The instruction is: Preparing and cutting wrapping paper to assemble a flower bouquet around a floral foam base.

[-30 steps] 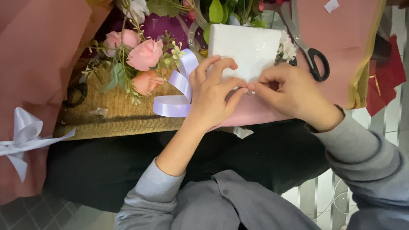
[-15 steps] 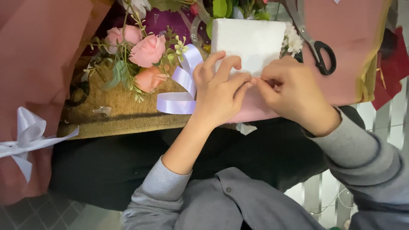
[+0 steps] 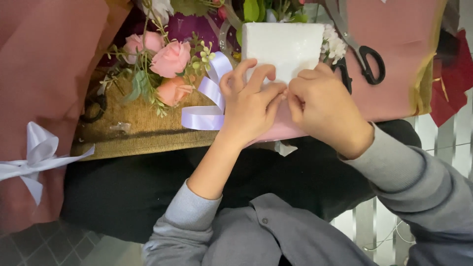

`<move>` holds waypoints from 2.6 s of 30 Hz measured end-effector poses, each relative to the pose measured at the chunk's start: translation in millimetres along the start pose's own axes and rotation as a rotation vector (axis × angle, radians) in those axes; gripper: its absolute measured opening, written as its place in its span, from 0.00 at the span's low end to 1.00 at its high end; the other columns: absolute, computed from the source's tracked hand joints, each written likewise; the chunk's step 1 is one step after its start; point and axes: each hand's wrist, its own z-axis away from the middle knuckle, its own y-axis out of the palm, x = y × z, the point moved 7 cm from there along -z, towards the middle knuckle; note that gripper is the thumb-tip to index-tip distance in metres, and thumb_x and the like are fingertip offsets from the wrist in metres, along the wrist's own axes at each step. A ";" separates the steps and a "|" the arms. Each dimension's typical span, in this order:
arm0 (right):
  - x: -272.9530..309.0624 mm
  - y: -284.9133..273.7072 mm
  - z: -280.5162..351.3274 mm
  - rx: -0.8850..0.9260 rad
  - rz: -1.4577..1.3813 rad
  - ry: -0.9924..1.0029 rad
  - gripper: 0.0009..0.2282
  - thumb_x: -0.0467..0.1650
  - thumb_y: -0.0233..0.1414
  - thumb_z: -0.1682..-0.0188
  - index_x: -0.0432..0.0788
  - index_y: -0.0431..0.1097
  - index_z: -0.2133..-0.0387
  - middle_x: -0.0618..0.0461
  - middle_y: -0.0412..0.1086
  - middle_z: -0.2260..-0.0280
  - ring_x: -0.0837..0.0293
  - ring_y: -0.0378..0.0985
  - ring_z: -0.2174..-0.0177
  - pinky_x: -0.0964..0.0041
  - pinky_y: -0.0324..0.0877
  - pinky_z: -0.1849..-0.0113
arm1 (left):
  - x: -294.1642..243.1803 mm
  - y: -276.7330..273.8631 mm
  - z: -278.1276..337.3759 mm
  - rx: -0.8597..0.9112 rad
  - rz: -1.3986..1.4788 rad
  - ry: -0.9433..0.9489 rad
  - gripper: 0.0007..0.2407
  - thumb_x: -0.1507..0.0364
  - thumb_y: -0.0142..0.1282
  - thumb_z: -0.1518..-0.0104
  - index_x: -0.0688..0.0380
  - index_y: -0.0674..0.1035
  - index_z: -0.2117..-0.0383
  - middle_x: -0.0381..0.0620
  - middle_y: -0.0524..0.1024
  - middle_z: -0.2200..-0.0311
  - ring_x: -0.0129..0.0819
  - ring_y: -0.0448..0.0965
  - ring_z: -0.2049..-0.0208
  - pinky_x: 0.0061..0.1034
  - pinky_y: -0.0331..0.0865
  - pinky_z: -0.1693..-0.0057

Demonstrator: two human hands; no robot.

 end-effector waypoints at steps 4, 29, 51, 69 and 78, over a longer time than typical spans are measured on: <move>-3.7 -5.6 5.6 -0.040 0.033 -0.028 0.14 0.24 0.53 0.48 0.42 0.65 0.86 0.53 0.56 0.85 0.52 0.66 0.75 0.65 0.65 0.69 | -3.3 -3.4 1.0 -0.011 -0.019 0.013 0.04 0.63 0.56 0.39 0.41 0.80 0.69 0.33 0.66 0.57 0.41 0.54 0.39 0.50 0.45 0.40; -76.3 31.9 26.8 -0.311 -1.040 0.195 0.20 0.24 0.61 0.51 0.41 0.58 0.51 0.53 0.56 0.45 0.54 0.69 0.47 0.55 0.74 0.49 | 28.3 2.7 1.5 0.042 0.574 -0.360 0.26 0.72 0.64 0.37 0.44 0.63 0.34 0.59 0.42 0.29 0.67 0.47 0.26 0.61 0.48 0.27; -91.3 39.0 30.1 -0.313 -0.924 0.061 0.14 0.25 0.61 0.51 0.39 0.65 0.54 0.48 0.53 0.42 0.50 0.69 0.43 0.54 0.74 0.48 | 33.6 4.6 -0.6 0.047 0.621 -0.395 0.27 0.70 0.65 0.39 0.46 0.63 0.34 0.59 0.43 0.30 0.64 0.46 0.27 0.60 0.42 0.26; -81.2 17.8 27.2 -0.230 -0.670 -0.082 0.21 0.24 0.60 0.57 0.41 0.65 0.50 0.43 0.52 0.42 0.45 0.62 0.40 0.50 0.69 0.45 | 34.9 4.9 -1.2 0.047 0.622 -0.398 0.27 0.71 0.63 0.38 0.46 0.62 0.34 0.58 0.44 0.31 0.61 0.48 0.27 0.60 0.43 0.27; -70.5 18.6 23.5 -0.379 -0.506 -0.043 0.26 0.37 0.67 0.55 0.42 0.64 0.48 0.44 0.54 0.46 0.49 0.66 0.49 0.54 0.71 0.49 | 33.8 4.5 -1.9 0.062 0.615 -0.413 0.27 0.72 0.63 0.38 0.48 0.62 0.34 0.59 0.44 0.31 0.64 0.46 0.27 0.61 0.42 0.27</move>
